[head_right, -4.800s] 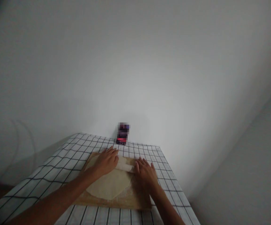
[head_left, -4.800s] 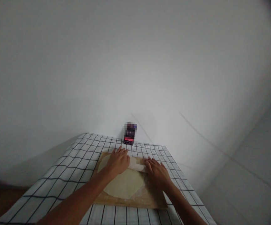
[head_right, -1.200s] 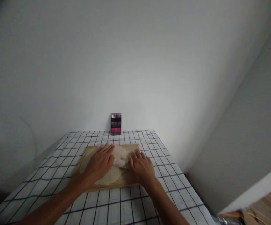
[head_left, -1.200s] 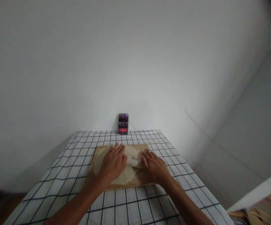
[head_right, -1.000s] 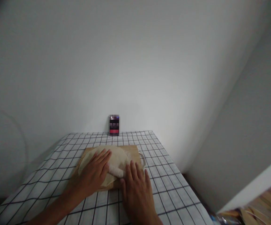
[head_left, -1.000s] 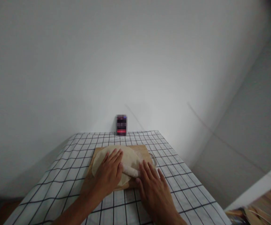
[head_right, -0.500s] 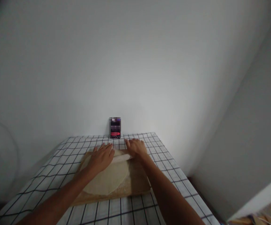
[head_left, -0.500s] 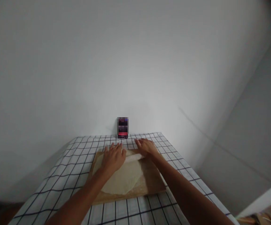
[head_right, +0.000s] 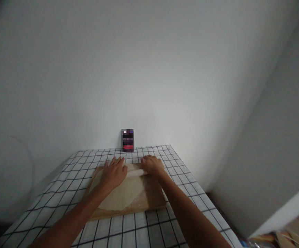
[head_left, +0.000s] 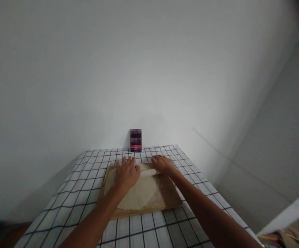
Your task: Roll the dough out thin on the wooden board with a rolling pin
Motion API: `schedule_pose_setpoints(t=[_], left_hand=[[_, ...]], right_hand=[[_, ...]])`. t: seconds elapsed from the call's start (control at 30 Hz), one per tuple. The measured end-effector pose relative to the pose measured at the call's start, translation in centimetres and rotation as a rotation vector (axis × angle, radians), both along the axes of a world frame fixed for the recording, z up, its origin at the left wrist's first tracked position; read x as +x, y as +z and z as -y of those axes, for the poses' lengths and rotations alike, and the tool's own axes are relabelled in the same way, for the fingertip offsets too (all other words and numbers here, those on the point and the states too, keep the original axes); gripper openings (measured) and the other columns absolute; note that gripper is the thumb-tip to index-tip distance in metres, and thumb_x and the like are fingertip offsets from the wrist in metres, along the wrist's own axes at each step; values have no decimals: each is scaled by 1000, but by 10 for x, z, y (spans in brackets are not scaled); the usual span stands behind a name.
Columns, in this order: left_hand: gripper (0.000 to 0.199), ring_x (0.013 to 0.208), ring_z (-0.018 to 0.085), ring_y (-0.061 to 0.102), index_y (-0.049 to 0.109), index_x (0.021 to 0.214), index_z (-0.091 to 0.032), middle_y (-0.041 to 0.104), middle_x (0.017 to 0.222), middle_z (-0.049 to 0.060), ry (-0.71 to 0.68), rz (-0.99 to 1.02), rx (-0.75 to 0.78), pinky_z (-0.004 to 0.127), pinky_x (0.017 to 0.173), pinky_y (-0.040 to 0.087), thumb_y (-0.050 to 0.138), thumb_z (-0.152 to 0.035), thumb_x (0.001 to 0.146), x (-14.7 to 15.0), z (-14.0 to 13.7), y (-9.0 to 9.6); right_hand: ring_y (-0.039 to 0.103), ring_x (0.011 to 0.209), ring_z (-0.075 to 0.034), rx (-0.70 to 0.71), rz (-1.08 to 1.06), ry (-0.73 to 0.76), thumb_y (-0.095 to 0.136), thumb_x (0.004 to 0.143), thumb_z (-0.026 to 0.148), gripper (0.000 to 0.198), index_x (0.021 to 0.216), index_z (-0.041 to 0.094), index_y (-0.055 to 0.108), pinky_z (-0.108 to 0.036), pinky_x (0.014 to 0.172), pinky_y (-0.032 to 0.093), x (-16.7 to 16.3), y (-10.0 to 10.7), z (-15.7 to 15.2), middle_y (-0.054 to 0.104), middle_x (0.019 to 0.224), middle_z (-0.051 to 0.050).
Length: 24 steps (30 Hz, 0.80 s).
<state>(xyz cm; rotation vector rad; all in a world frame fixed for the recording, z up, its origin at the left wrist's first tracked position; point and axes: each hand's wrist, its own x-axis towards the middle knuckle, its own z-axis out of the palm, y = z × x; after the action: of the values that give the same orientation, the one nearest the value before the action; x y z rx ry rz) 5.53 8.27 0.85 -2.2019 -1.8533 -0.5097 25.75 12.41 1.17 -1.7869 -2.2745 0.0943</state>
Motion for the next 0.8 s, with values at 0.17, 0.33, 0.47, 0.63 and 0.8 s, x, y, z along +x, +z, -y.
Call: schedule_pose_setpoints(t=[0.17, 0.33, 0.47, 0.63, 0.8], left_hand=[[47, 143, 34, 41, 62, 134, -13, 57, 145, 13, -95, 16, 85, 59, 118, 27, 35, -26, 98, 3, 32, -4], [47, 145, 32, 39, 57, 140, -15, 51, 151, 10, -195, 62, 95, 57, 118, 32, 36, -30, 101, -3, 74, -12], [52, 148, 28, 34, 40, 152, -18, 41, 159, 7, -290, 38, 43, 56, 119, 32, 35, -31, 102, -11, 124, -17], [53, 147, 27, 36, 35, 155, -22, 39, 159, 5, -338, -8, 67, 55, 120, 33, 35, -35, 103, -18, 172, -22], [49, 141, 25, 46, 47, 149, -27, 51, 152, 5, -413, 129, -6, 50, 119, 36, 40, -38, 102, -29, 175, -15]], right_hand=[[53, 129, -24, 149, -2, -54, 24, 106, 41, 46, 128, 25, 61, -45, 108, 39, 3, -9, 70, 59, 141, -8], [45, 139, -27, 204, -100, 8, 31, 105, 45, 46, 138, 24, 57, -50, 112, 37, 7, -22, 115, 52, 150, -9], [44, 140, -28, 241, -263, 171, 43, 101, 50, 48, 138, 23, 59, -49, 114, 37, 22, -37, 133, 53, 149, -10], [50, 134, -28, 158, -345, 200, 46, 100, 49, 41, 130, 29, 65, -55, 116, 32, 30, -40, 152, 61, 141, -6], [58, 120, -27, 183, -350, 235, 59, 94, 42, 35, 125, 29, 66, -46, 103, 44, 32, -40, 164, 66, 128, -7]])
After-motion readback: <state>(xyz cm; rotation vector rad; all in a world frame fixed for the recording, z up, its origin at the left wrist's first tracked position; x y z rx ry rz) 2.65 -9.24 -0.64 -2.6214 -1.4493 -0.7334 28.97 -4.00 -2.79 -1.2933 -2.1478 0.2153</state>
